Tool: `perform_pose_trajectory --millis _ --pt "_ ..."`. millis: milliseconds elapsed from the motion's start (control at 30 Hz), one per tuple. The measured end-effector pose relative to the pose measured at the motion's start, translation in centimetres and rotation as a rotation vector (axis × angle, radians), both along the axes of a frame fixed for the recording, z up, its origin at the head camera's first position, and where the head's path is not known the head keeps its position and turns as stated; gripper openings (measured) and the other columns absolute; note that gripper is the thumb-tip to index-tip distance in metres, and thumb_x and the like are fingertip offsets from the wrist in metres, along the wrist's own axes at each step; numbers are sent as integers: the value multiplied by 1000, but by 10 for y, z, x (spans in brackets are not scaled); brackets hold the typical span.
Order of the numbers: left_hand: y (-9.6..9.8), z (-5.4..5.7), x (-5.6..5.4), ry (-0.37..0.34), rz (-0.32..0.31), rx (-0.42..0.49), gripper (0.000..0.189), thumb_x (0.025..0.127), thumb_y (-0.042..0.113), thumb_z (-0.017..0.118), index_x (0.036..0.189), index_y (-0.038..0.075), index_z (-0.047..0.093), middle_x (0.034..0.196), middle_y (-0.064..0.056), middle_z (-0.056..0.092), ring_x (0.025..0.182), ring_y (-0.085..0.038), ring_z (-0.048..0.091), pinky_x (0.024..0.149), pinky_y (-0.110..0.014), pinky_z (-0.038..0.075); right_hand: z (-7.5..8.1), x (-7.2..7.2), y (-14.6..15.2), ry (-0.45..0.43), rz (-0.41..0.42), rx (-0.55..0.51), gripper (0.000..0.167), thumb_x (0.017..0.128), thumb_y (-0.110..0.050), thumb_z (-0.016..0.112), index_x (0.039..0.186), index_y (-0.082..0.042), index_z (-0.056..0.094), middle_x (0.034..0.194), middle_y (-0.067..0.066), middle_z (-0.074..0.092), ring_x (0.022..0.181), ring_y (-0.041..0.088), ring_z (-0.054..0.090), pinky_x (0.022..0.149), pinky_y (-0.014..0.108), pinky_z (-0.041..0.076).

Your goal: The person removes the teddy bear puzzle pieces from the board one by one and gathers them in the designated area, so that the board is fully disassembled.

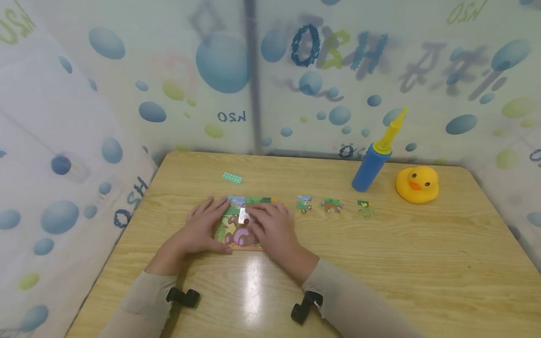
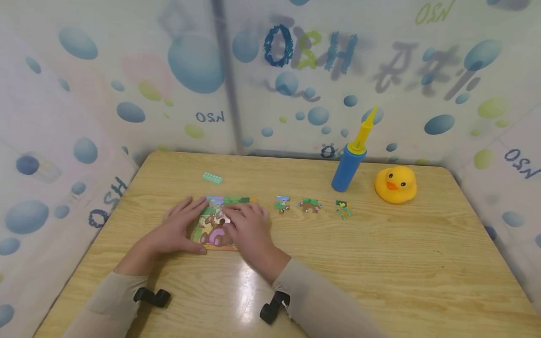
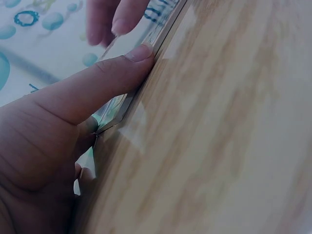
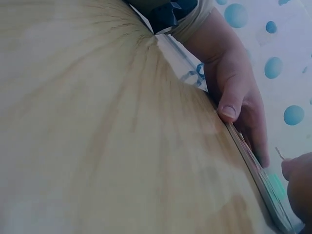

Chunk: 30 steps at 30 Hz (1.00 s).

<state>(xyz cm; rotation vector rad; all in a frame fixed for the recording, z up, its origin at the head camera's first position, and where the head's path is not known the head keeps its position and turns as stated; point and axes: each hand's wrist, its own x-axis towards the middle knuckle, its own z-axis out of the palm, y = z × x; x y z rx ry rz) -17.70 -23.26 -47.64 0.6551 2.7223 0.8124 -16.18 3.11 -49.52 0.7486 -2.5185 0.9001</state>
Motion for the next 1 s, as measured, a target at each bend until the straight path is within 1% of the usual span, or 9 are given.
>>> perform_pose_trajectory --millis 233,433,567,667,867,1000 --pt "0 -1 0 17 -6 -8 138 64 60 97 169 5 26 177 -14 18 160 -51 2 120 -74 -1 -1 10 40 -51 -8 22 30 98 -25 80 128 -19 78 134 0 71 124 24 58 106 53 34" --pt "-1 0 0 31 -14 -7 138 64 61 97 169 4 27 177 -16 20 159 -53 3 119 -75 -1 -2 20 74 -46 -22 21 27 97 -20 81 124 -17 80 130 3 73 117 26 59 104 52 36" --pt "-1 -1 0 22 -17 -16 138 64 62 96 169 5 26 177 -14 18 160 -51 3 119 -75 0 -2 27 96 -39 -26 10 26 95 -19 83 121 -16 81 128 6 74 119 29 60 105 53 36" --pt "-1 -2 -1 18 -11 -20 139 64 62 97 169 6 26 177 -13 18 160 -50 2 119 -75 1 -4 30 109 -41 -34 11 26 94 -18 84 120 -16 82 128 7 74 121 30 59 104 53 37" --pt "0 -1 0 21 -12 -13 138 65 62 96 169 5 26 177 -13 19 160 -51 2 119 -75 1 -6 35 126 -35 -72 18 27 91 -16 87 117 -20 83 125 4 74 117 28 58 92 52 33" --pt "1 -1 1 29 -15 -3 137 66 61 96 169 4 27 177 -15 20 159 -53 3 118 -76 2 -7 35 129 -63 -72 32 25 90 -18 88 115 -22 85 125 2 75 114 25 57 88 49 32"
